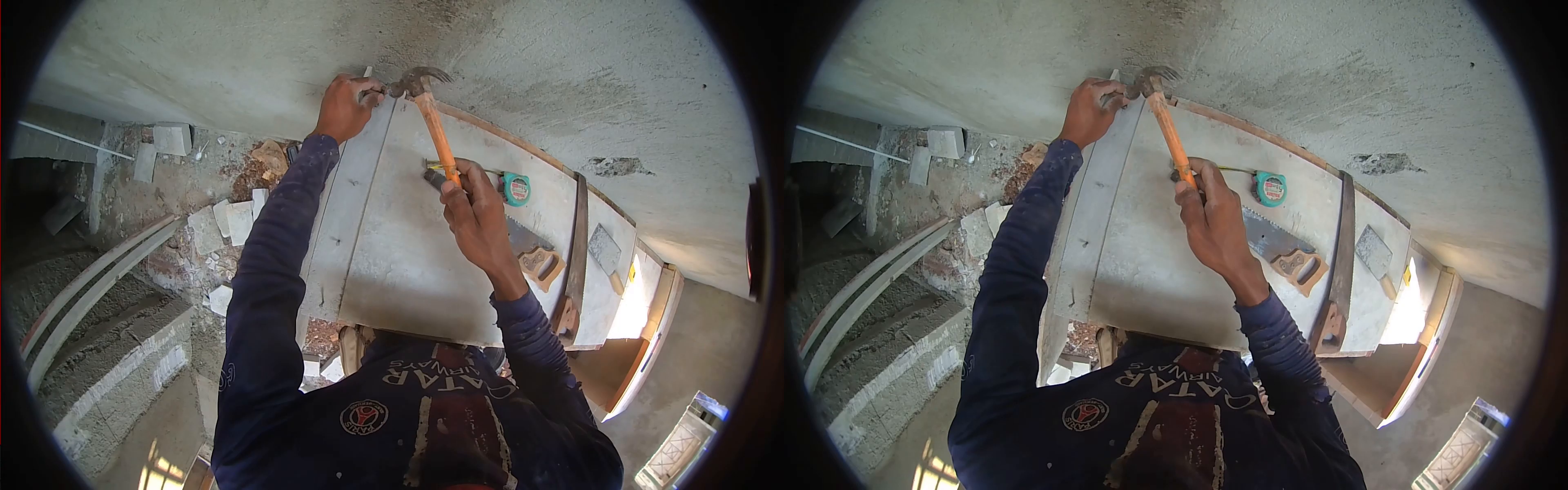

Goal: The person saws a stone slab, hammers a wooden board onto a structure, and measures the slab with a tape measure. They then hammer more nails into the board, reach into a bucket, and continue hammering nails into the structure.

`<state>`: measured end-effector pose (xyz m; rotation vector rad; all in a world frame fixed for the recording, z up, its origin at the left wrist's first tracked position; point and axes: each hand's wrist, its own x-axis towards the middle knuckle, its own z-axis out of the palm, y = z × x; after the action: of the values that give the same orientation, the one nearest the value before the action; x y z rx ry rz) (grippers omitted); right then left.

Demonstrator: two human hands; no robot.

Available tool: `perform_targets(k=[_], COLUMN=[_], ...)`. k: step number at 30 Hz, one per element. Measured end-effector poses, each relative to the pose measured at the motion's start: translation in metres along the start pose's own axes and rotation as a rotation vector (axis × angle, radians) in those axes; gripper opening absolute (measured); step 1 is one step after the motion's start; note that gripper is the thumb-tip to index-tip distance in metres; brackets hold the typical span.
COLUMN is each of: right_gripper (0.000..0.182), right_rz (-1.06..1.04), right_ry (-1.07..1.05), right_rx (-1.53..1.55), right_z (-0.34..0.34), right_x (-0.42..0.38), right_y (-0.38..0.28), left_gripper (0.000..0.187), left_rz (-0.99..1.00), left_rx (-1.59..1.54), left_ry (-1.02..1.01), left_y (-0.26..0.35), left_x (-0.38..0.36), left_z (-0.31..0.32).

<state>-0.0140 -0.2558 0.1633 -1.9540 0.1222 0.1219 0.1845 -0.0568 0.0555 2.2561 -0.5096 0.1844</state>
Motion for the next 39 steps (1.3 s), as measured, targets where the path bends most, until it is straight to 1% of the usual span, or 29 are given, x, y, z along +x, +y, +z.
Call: perform_targets(k=[1, 3, 8, 9, 10, 15, 20, 22, 25, 28, 30, 32, 34, 37, 39], right_gripper=[0.026, 0.025, 0.025, 0.025, 0.025, 0.026, 0.026, 0.026, 0.026, 0.028, 0.031, 0.032, 0.032, 0.032, 0.031], right_rz=[0.001, -0.108, -0.141, -0.16, -0.161, -0.095, -0.11, -0.104, -0.058, -0.12, -0.158, -0.152, -0.139, -0.147, -0.206], right_ry=[-0.002, 0.038, 0.046, 0.05, 0.048, 0.047, 0.054, 0.043, 0.017, 0.043, 0.031, 0.025, 0.017, 0.066, 0.123], right_rx=[0.002, -0.219, -0.336, -0.379, -0.38, -0.331, -0.344, -0.348, -0.358, -0.354, -0.435, -0.417, -0.396, -0.4, -0.394], right_z=[0.001, 0.004, 0.011, 0.012, 0.013, 0.012, 0.009, 0.009, 0.011, 0.015, 0.014, 0.012, 0.011, 0.014, 0.017], right_x=[0.003, 0.009, 0.024, 0.026, 0.028, 0.029, 0.03, 0.031, 0.033, 0.038, 0.041, 0.042, 0.039, 0.036, 0.037], right_y=[-0.001, -0.005, -0.002, 0.002, 0.004, -0.001, -0.001, -0.002, -0.001, 0.012, 0.016, 0.011, 0.003, -0.004, -0.001], left_gripper=[0.018, 0.019, 0.022, 0.02, 0.018, 0.012, 0.011, 0.007, 0.013, 0.013, 0.013, 0.012, 0.011, 0.011, 0.01], left_rz=[-0.017, -0.028, -0.021, 0.015, 0.051, 0.034, 0.021, 0.034, 0.026, 0.054, 0.072, 0.089, 0.055, 0.058, 0.065], left_rx=[0.02, 0.012, 0.009, -0.001, -0.01, -0.048, -0.099, -0.122, -0.092, -0.081, -0.073, -0.063, -0.07, -0.085, -0.101], left_ry=[-0.026, -0.012, 0.008, 0.019, 0.031, 0.007, 0.004, 0.037, 0.035, 0.026, 0.02, 0.019, 0.028, 0.047, 0.029], left_y=[0.001, 0.005, 0.005, 0.003, 0.001, -0.001, -0.004, -0.003, -0.002, -0.006, -0.008, -0.008, -0.006, -0.007, -0.009], left_x=[0.0, -0.001, -0.003, -0.002, -0.002, -0.001, 0.0, 0.0, 0.0, 0.001, 0.0, 0.002, 0.0, 0.0, 0.0], left_z=[-0.001, -0.003, -0.003, -0.001, 0.0, -0.001, 0.003, 0.003, 0.003, 0.004, 0.004, 0.004, 0.005, 0.007, 0.006])
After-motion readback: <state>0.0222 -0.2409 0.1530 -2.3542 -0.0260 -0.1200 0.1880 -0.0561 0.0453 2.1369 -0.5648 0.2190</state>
